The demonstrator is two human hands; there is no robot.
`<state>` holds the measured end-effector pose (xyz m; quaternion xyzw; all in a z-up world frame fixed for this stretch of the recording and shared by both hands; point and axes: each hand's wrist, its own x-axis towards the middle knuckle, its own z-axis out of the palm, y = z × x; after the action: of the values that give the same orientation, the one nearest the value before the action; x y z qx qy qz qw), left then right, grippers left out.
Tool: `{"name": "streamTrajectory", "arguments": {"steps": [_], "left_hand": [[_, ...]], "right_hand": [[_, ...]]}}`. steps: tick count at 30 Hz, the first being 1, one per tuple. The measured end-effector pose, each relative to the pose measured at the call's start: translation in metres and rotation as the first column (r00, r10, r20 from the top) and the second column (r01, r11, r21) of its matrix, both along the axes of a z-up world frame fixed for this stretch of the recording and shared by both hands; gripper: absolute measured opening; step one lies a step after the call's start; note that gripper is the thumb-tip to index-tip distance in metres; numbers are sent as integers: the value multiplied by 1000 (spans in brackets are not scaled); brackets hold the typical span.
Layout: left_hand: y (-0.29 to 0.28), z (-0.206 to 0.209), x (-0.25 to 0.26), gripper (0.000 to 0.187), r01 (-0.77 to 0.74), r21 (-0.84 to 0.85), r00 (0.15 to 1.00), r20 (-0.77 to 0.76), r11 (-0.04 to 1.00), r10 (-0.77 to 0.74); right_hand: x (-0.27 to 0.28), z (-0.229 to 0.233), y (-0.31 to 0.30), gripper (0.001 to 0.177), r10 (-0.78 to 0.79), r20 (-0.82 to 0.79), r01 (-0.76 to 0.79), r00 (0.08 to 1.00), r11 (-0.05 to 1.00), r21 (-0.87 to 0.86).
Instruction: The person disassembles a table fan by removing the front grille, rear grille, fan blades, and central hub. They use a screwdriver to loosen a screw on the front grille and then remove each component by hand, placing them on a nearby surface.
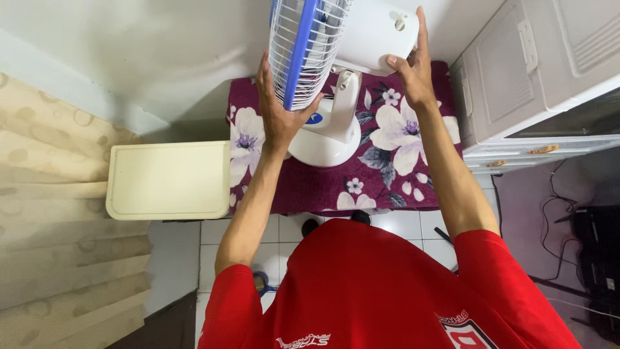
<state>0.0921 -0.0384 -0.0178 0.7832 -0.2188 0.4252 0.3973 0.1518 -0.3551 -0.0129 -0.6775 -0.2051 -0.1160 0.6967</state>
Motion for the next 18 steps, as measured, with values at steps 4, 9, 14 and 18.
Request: {"name": "streamTrajectory", "arguments": {"steps": [4, 9, 14, 18], "left_hand": [[-7, -12, -4, 128, -106, -20, 994, -31, 994, 105], [-8, -18, -8, 122, -70, -64, 997, -47, 995, 67], [-1, -16, -13, 119, -65, -24, 997, -40, 998, 64], [-3, -16, -16, 120, -9, -43, 999, -50, 999, 6]], "right_hand": [[-15, -3, 11, 101, -131, -59, 136, 990, 987, 90], [-24, -21, 27, 84, -150, 27, 148, 988, 987, 64], [-25, -28, 23, 87, -115, -2, 115, 993, 992, 50], [-36, -46, 29, 102, -149, -158, 162, 976, 984, 72]]}}
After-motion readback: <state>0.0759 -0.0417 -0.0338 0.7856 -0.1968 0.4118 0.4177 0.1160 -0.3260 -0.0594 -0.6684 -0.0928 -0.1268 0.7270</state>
